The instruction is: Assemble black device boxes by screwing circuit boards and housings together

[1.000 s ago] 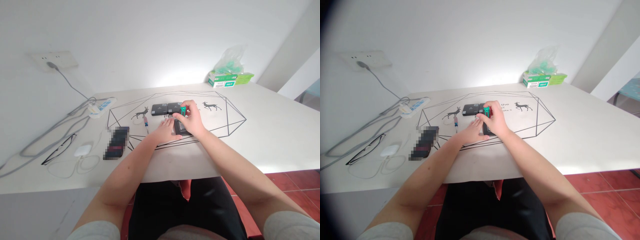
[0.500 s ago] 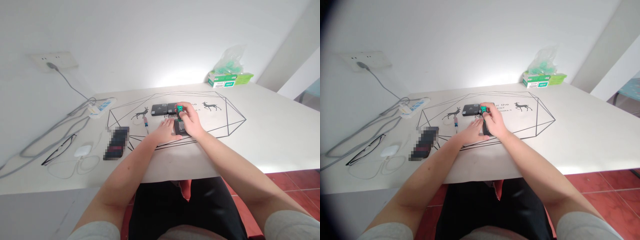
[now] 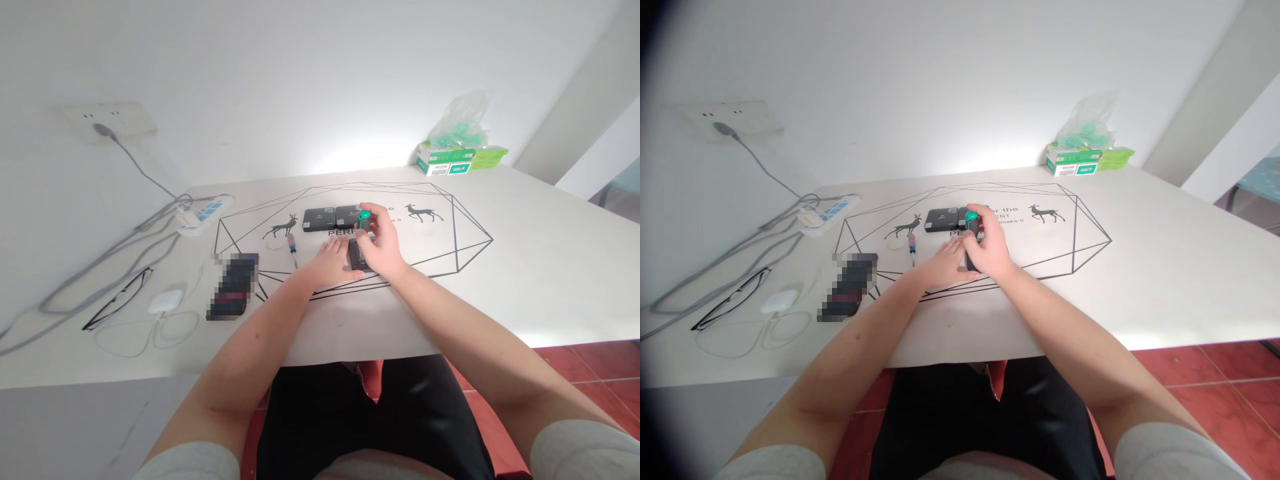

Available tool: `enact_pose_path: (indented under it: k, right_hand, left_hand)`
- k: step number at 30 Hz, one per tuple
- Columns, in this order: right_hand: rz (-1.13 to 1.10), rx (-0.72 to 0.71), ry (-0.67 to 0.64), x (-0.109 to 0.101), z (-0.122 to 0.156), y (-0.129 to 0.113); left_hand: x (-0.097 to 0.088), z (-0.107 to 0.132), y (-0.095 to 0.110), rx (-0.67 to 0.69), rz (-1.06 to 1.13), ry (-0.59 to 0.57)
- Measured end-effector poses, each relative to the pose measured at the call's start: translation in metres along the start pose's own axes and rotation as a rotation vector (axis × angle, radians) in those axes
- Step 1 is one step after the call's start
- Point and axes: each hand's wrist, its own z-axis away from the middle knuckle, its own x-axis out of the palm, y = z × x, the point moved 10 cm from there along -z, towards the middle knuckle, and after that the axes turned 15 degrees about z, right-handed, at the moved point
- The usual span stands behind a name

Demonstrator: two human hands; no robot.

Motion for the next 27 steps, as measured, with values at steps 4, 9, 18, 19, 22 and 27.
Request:
enact_pose_path:
  k: [4,9,18,19,22,27]
  right_hand:
    - [-0.019,-0.006,-0.006,-0.002,-0.002,-0.003]
    - [0.113,-0.077,0.088,-0.013,-0.005,-0.014]
    - [-0.024,-0.036,0.012,-0.006,-0.002,-0.004]
    - [-0.040,-0.031,-0.017,-0.004,-0.002,-0.004]
    - [-0.004,-0.057,-0.018,-0.005,-0.003,-0.009]
    - [0.111,-0.131,0.093,-0.012,-0.004,-0.018]
  left_hand:
    - [0.000,0.001,0.001,-0.006,-0.004,-0.004]
    - [-0.001,0.002,0.001,-0.008,0.007,-0.007]
    - [0.000,0.000,-0.002,-0.012,-0.007,-0.007]
    - [0.001,-0.001,-0.003,-0.018,-0.009,-0.004]
    - [0.002,-0.002,-0.006,-0.029,-0.008,0.000]
    - [0.001,-0.001,-0.003,0.006,0.015,0.005]
